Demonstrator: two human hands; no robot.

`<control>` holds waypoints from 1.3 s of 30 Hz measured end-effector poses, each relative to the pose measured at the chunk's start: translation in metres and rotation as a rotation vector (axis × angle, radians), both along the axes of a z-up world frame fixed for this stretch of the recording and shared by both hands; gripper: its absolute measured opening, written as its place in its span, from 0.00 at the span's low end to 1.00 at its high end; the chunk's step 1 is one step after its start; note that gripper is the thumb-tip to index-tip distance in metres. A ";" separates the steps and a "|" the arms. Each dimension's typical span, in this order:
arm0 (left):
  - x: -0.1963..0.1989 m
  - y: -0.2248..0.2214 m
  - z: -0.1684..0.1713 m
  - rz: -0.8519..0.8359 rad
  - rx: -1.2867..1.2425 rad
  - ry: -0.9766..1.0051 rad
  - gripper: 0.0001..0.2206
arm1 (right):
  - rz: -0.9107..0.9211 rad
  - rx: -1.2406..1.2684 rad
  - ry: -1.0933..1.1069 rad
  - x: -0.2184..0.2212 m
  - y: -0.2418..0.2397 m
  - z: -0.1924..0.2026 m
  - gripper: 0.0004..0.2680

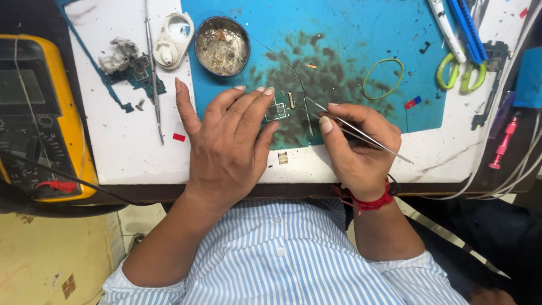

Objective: The person uses tweezers to remove a small component from a circuit board and then places it onto a smartphone chassis. They continue to manipulate the internal components of the phone using the tweezers.

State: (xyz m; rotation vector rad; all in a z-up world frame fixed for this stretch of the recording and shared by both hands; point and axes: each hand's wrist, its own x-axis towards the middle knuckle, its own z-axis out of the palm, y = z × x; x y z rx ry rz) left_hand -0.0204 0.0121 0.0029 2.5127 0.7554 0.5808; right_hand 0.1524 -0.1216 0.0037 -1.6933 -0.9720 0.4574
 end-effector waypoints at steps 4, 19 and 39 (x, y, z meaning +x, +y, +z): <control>0.001 0.000 -0.001 0.008 -0.003 -0.005 0.18 | 0.001 -0.032 -0.016 0.001 -0.001 0.002 0.07; 0.002 0.000 -0.002 0.013 -0.021 0.008 0.16 | 0.044 -0.035 -0.112 0.003 0.004 0.005 0.07; 0.003 0.000 -0.001 0.017 -0.030 0.018 0.15 | 0.115 0.001 -0.215 0.008 0.011 0.004 0.10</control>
